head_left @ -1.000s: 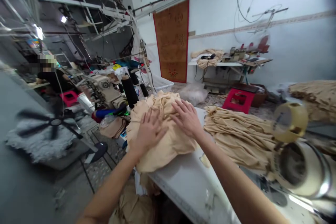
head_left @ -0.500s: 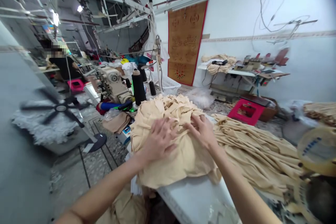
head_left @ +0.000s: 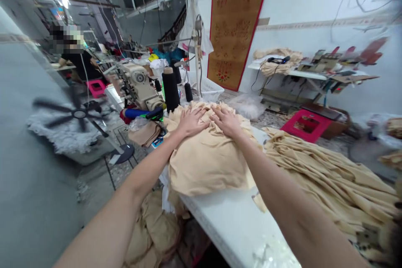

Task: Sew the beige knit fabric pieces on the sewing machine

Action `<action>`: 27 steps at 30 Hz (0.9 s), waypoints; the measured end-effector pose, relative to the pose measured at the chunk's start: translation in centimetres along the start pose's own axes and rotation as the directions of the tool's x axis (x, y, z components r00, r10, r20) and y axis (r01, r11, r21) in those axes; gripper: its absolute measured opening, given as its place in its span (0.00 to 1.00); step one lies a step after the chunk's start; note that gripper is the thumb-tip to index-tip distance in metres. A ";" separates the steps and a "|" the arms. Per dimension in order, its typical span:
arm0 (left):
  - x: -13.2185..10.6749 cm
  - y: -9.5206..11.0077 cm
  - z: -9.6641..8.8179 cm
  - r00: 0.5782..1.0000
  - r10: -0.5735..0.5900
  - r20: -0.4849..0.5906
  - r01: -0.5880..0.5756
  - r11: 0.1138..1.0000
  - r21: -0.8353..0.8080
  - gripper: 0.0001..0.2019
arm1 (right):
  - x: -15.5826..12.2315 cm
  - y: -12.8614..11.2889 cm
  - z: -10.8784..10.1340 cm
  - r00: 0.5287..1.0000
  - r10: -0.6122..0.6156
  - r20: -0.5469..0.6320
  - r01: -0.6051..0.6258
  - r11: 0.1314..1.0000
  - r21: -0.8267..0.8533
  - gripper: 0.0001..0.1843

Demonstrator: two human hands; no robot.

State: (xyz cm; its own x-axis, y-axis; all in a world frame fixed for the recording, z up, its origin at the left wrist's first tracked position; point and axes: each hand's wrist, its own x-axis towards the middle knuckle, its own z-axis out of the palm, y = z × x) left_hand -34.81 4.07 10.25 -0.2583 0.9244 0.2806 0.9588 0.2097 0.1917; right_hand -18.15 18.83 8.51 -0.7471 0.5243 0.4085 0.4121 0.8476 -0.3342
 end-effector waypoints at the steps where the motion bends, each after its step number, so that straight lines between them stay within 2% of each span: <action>1: 0.1 -0.1 0.1 1.000 -0.005 -0.008 0.005 1.000 -0.015 0.40 | 0.0 0.3 -0.2 1.000 0.000 -0.001 0.001 1.000 0.023 0.34; 4: 0.0 -0.3 0.5 0.999 -0.005 -0.034 0.003 0.998 -0.058 0.39 | -0.7 0.6 -1.3 1.000 0.001 -0.002 -0.001 0.996 0.086 0.36; 6: -0.2 -0.5 0.6 0.996 0.054 -0.077 -0.062 0.993 -0.098 0.37 | -1.8 0.1 -2.4 0.999 -0.010 -0.032 0.014 0.993 0.120 0.37; 9: -1.6 -1.5 -0.1 0.954 0.147 -0.263 -0.200 0.961 -0.190 0.36 | -5.1 -1.7 -4.1 0.985 -0.034 -0.170 0.054 0.992 0.114 0.36; 12: -5.3 -2.3 -2.1 0.893 0.081 -0.442 -0.206 0.948 -0.242 0.35 | -9.6 -3.9 -5.9 0.962 -0.052 -0.269 0.063 0.998 0.031 0.32; 15: -11.1 -1.4 -3.9 0.876 -0.009 -0.482 -0.118 0.965 -0.233 0.29 | -12.8 -5.5 -6.7 0.964 -0.089 -0.249 0.091 0.996 -0.001 0.31; 17: -14.8 0.2 -3.9 0.898 0.021 -0.439 -0.106 0.980 -0.169 0.26 | -13.3 -6.3 -6.1 0.972 -0.111 -0.207 0.111 0.994 -0.012 0.34; 20: -18.2 1.5 -2.0 0.946 0.158 -0.284 -0.159 0.987 0.019 0.27 | -12.4 -7.8 -3.1 0.983 -0.111 -0.145 0.108 0.994 -0.031 0.36; 22: -18.7 0.7 -0.3 0.944 0.229 -0.239 -0.221 0.973 0.063 0.27 | -11.6 -9.2 -0.7 0.990 -0.105 -0.098 0.101 0.994 -0.048 0.37; 24: -18.3 -0.9 1.0 0.933 0.257 -0.250 -0.257 0.966 0.036 0.27 | -11.1 -10.5 1.1 0.993 -0.080 -0.087 0.077 0.996 -0.043 0.37; 27: -17.7 -2.4 1.2 0.928 0.276 -0.252 -0.281 0.960 0.017 0.29 | -11.4 -11.3 1.5 0.992 -0.069 -0.109 0.069 0.998 -0.003 0.37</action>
State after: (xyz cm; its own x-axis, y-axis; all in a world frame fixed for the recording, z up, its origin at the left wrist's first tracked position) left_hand -32.44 -12.41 3.74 -0.0049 0.8351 0.5500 0.9946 -0.0530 0.0894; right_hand -15.09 3.16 6.39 -0.7125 0.4704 0.5206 0.3613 0.8820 -0.3026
